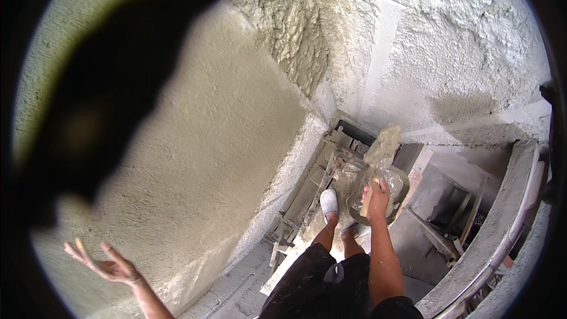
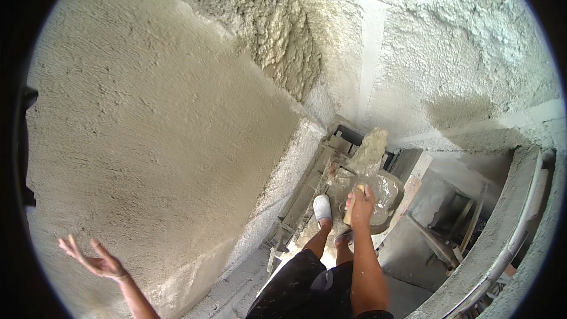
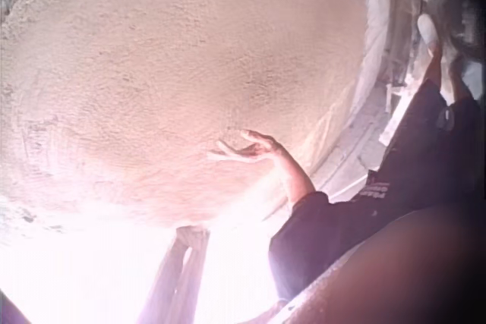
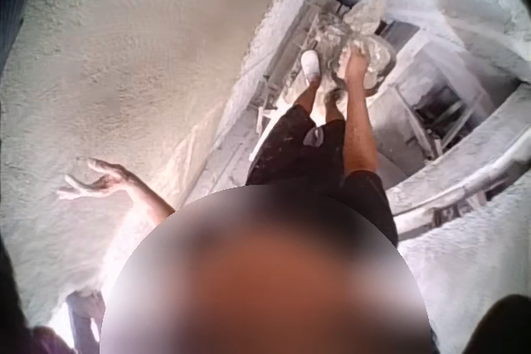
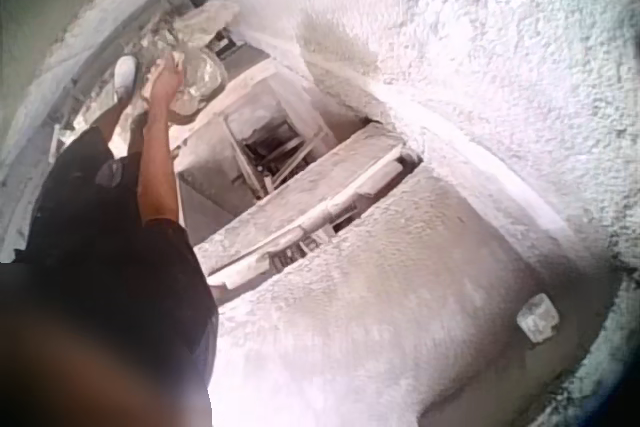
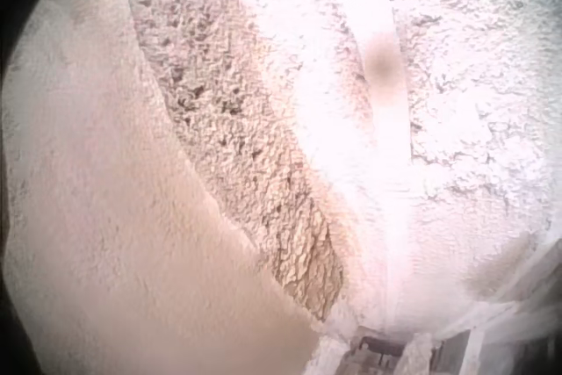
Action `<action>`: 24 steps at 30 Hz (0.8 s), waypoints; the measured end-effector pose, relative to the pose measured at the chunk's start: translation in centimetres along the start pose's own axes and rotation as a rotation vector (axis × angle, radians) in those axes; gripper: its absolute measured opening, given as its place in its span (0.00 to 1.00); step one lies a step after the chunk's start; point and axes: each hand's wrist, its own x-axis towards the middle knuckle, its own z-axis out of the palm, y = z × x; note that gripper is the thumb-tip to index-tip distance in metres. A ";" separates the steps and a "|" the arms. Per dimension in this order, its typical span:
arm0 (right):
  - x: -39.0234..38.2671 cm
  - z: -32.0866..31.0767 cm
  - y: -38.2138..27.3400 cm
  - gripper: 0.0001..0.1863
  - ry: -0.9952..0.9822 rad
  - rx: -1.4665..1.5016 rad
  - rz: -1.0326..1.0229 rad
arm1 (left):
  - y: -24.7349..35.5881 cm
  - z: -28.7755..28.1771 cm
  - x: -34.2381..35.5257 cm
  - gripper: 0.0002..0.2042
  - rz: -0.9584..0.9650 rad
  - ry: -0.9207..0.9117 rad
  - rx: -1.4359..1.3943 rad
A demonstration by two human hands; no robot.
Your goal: The person scoops wet plaster from a bucket with a trowel and applies it to a vertical wall surface. They repeatedly smooth the plaster with the trowel, working on a section of the wall in a construction setting.
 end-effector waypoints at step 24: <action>-4.9 33.3 -1.5 0.24 -0.148 -0.050 -0.186 | -16.1 -6.0 6.9 0.39 0.105 0.010 0.578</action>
